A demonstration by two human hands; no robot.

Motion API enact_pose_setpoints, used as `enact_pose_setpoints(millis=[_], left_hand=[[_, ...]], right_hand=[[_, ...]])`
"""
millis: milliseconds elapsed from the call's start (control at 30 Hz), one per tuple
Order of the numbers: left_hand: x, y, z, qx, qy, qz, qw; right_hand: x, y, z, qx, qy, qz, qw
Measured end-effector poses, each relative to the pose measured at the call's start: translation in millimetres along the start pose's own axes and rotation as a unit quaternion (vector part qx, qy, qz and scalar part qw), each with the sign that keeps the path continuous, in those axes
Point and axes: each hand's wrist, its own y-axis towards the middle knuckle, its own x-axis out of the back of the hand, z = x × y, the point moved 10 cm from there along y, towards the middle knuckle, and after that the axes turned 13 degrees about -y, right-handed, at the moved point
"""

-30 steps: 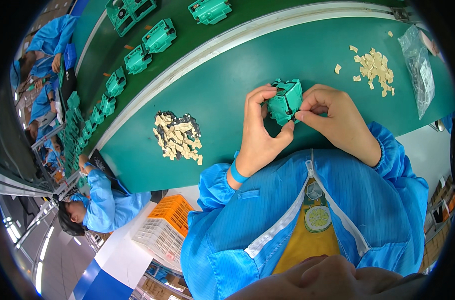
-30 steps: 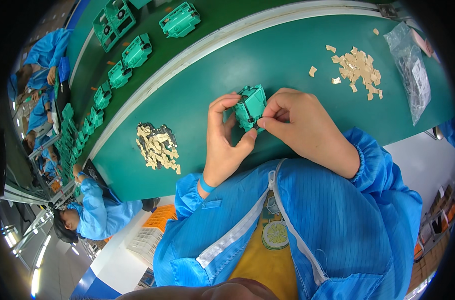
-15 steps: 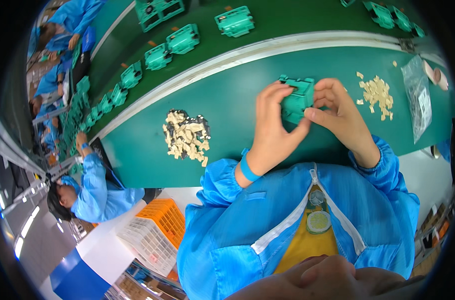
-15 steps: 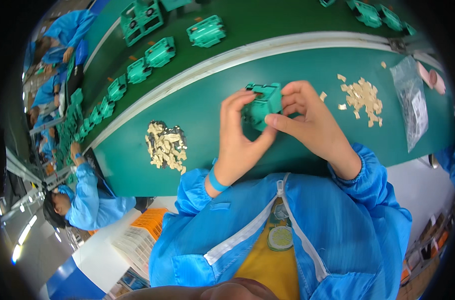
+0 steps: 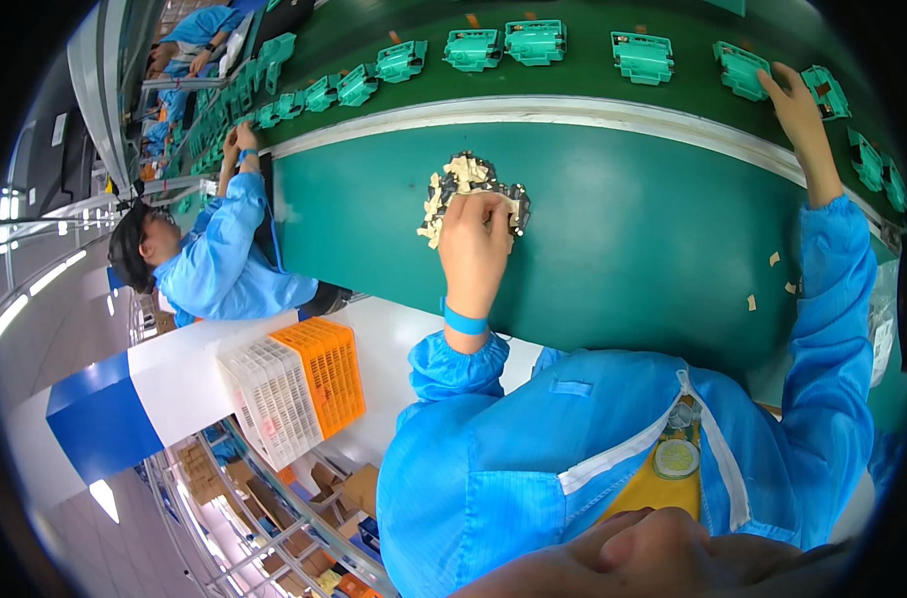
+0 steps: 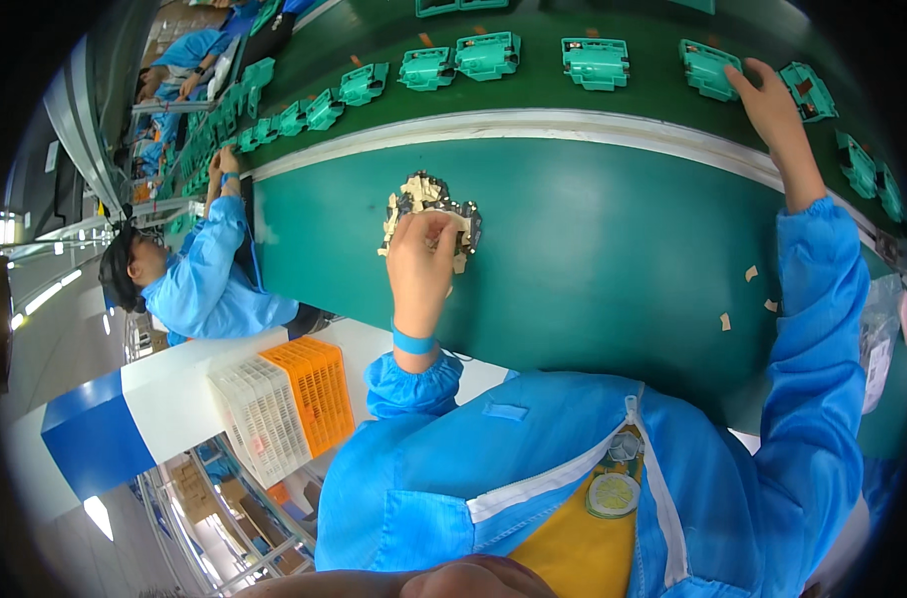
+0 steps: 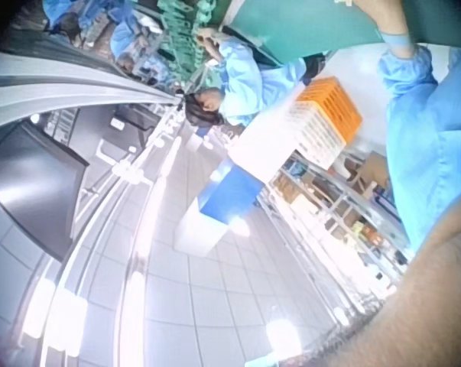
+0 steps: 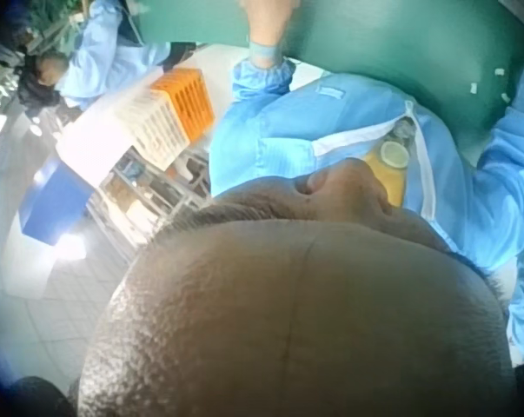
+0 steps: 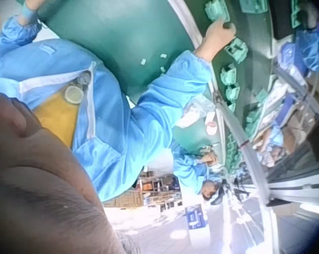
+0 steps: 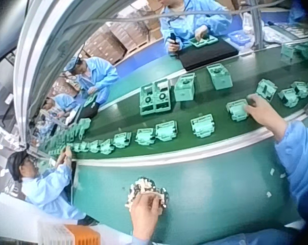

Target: The person assembles electronic components into plastic housings by hand on a factory assembly line.

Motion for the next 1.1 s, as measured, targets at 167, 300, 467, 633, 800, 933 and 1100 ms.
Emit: enact_pose_setpoints(millis=[167,300,467,633,800,933,1100], left_hand=[[3.9,1.1,15.9,-0.006,0.055,-0.014,0.998],[4.3,5.2,26.5,0.031,0.038,0.004,0.999],[14.3,7.4,34.0,0.060,-0.033,0.030,0.997],[20.0,1.8,46.6,0.122,-0.058,0.060,0.989],[9.3,-3.3,37.8,0.181,-0.124,0.091,0.971],[-41.5,-10.3,3.4,0.187,-0.386,0.124,0.895],[-129.4,-29.2,-50.1,0.199,-0.515,0.242,0.798]], right_hand=[[29.9,-64.7,37.0,0.135,0.003,-0.089,0.987],[24.6,-131.8,58.5,0.158,0.110,-0.038,0.980],[7.8,-195.9,96.1,0.160,0.159,0.042,0.973],[-14.0,-231.9,131.0,0.194,0.207,0.095,0.954],[-43.3,-257.5,152.2,0.231,0.226,0.162,0.932],[-73.6,-270.6,155.8,0.163,0.265,0.264,0.913],[-80.0,-261.5,133.3,0.048,0.460,0.273,0.843]])
